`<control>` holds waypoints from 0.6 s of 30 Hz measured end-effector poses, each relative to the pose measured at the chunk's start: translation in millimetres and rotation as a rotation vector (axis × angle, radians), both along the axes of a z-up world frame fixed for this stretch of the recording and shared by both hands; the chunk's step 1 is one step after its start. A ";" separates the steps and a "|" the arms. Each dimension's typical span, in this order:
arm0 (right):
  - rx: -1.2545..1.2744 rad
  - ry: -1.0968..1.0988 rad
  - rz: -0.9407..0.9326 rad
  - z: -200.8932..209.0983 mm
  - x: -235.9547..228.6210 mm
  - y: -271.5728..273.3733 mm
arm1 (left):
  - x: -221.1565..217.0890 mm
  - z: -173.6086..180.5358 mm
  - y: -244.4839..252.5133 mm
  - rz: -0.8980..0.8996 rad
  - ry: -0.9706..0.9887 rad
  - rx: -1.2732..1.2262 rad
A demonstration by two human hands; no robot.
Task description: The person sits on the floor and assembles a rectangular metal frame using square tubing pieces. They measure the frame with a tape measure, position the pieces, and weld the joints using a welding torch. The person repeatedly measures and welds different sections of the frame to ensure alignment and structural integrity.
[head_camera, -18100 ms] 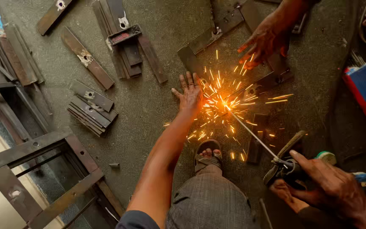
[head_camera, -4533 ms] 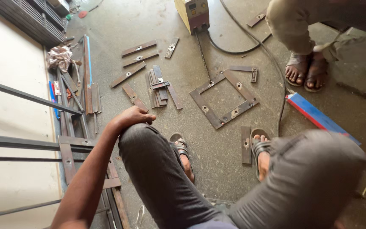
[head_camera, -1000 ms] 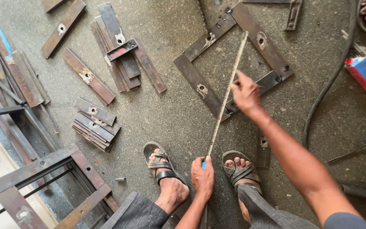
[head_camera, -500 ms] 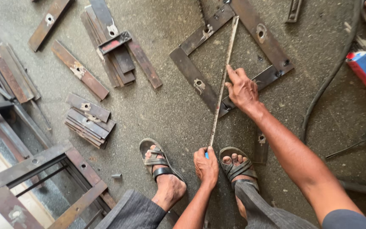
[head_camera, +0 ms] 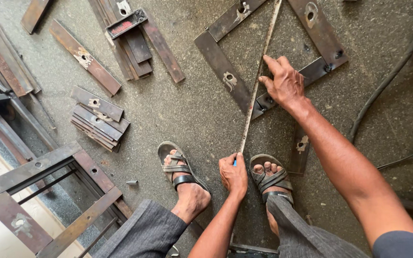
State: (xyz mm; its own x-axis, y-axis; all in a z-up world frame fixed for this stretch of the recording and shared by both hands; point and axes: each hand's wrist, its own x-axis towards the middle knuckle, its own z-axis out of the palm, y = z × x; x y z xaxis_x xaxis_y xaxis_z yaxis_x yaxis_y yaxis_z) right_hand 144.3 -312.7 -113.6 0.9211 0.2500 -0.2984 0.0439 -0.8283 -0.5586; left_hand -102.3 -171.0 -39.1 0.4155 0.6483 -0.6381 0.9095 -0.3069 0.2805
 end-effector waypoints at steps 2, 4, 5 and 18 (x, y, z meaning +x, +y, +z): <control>0.001 0.010 -0.006 1.3 0.8 0.4 | 1.0 1.5 -0.4 0.007 -0.010 0.002; 0.003 -0.014 -0.004 3.6 2.2 0.1 | 1.9 2.8 -1.4 0.009 0.016 -0.003; 0.007 -0.007 -0.007 5.1 2.7 0.1 | 2.6 3.4 -2.0 0.010 0.028 -0.006; 0.036 0.031 -0.014 10.7 2.2 -0.4 | 8.8 7.3 -5.3 0.019 0.104 -0.046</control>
State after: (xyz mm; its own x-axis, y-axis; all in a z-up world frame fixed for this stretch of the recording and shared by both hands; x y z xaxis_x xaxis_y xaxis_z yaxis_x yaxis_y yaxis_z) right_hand 146.5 -313.1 -102.8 0.9148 0.2487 -0.3182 0.0147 -0.8079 -0.5891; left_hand -93.4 -176.4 -31.7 0.3330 0.6243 -0.7067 0.9401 -0.2779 0.1974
